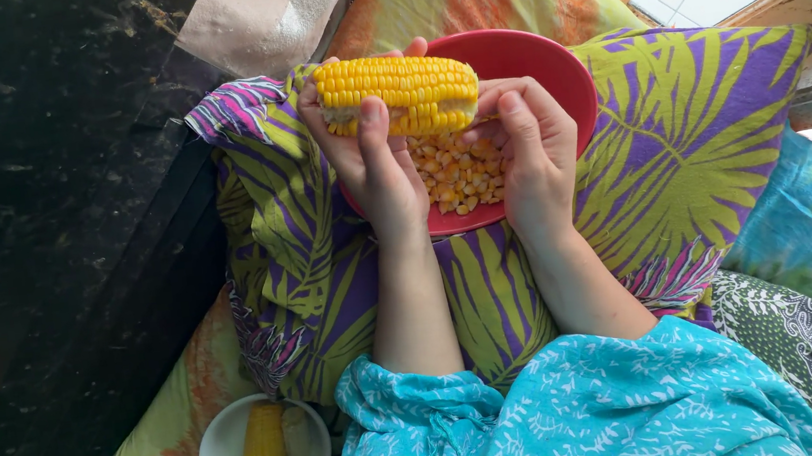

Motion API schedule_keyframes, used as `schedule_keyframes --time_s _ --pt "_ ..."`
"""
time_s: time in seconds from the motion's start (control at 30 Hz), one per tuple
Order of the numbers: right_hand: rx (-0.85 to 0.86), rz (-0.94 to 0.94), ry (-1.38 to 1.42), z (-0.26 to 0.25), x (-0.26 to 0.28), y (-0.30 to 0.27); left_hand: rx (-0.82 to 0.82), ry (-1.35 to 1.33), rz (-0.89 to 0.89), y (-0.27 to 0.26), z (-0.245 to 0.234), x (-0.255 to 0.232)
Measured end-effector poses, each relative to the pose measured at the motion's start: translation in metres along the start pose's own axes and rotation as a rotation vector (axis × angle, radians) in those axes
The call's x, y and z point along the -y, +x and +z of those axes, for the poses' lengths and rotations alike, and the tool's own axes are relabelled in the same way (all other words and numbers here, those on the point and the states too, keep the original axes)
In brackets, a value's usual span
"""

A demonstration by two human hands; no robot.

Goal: The person holds a cooked corn cob over a red bowl and removes kernels by hand, letting them fall into the bowl. The person rotates the cob and continues removing kernels until the cob is mostly bare.

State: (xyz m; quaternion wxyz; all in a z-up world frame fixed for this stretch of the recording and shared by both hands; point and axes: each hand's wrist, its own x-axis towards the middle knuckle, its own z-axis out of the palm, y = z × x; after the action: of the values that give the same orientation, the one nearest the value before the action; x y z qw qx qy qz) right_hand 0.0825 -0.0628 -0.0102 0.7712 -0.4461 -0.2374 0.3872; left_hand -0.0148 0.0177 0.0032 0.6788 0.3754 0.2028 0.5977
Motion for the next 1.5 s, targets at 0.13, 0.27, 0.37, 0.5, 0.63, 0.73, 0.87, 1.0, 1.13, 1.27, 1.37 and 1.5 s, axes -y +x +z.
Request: schedule_keyframes --time_s 0.13,0.27,0.37,0.5,0.63,0.73,0.87,1.0,1.13,1.27,1.37,1.5 --pt "0.145 0.013 0.099 0.006 0.009 0.001 0.009 0.11 0.026 0.0 0.001 0.002" --pt "0.244 -0.039 0.008 0.01 0.013 0.0 0.084 0.154 0.044 -0.003 0.004 -0.002" --pt "0.256 0.001 0.023 0.009 0.012 0.0 0.104 0.147 0.039 -0.003 0.008 -0.003" --pt "0.274 0.08 0.144 0.014 0.015 0.002 0.092 0.147 0.012 -0.003 0.014 -0.01" --pt "0.221 0.166 0.31 0.02 0.023 0.005 0.133 0.175 0.046 -0.003 0.019 -0.014" --pt "0.194 0.142 0.242 0.018 0.02 0.003 0.136 0.154 0.068 -0.004 0.017 -0.009" --pt "0.281 0.072 0.119 0.014 0.017 -0.002 0.053 0.177 0.087 -0.002 0.011 -0.004" --pt "0.308 0.073 0.102 0.013 0.018 0.001 0.019 0.184 0.08 -0.001 0.009 -0.004" --pt "0.339 0.056 0.072 0.014 0.02 0.003 0.03 0.234 0.108 0.0 0.008 -0.005" --pt "0.37 0.069 0.006 0.007 0.023 0.007 0.064 0.344 0.144 -0.003 0.008 -0.005" --pt "0.371 0.075 -0.011 0.005 0.021 0.007 0.096 0.393 0.157 -0.003 0.008 -0.008" --pt "0.374 0.054 -0.007 0.004 0.013 0.002 0.125 0.493 0.193 -0.005 0.011 -0.01"
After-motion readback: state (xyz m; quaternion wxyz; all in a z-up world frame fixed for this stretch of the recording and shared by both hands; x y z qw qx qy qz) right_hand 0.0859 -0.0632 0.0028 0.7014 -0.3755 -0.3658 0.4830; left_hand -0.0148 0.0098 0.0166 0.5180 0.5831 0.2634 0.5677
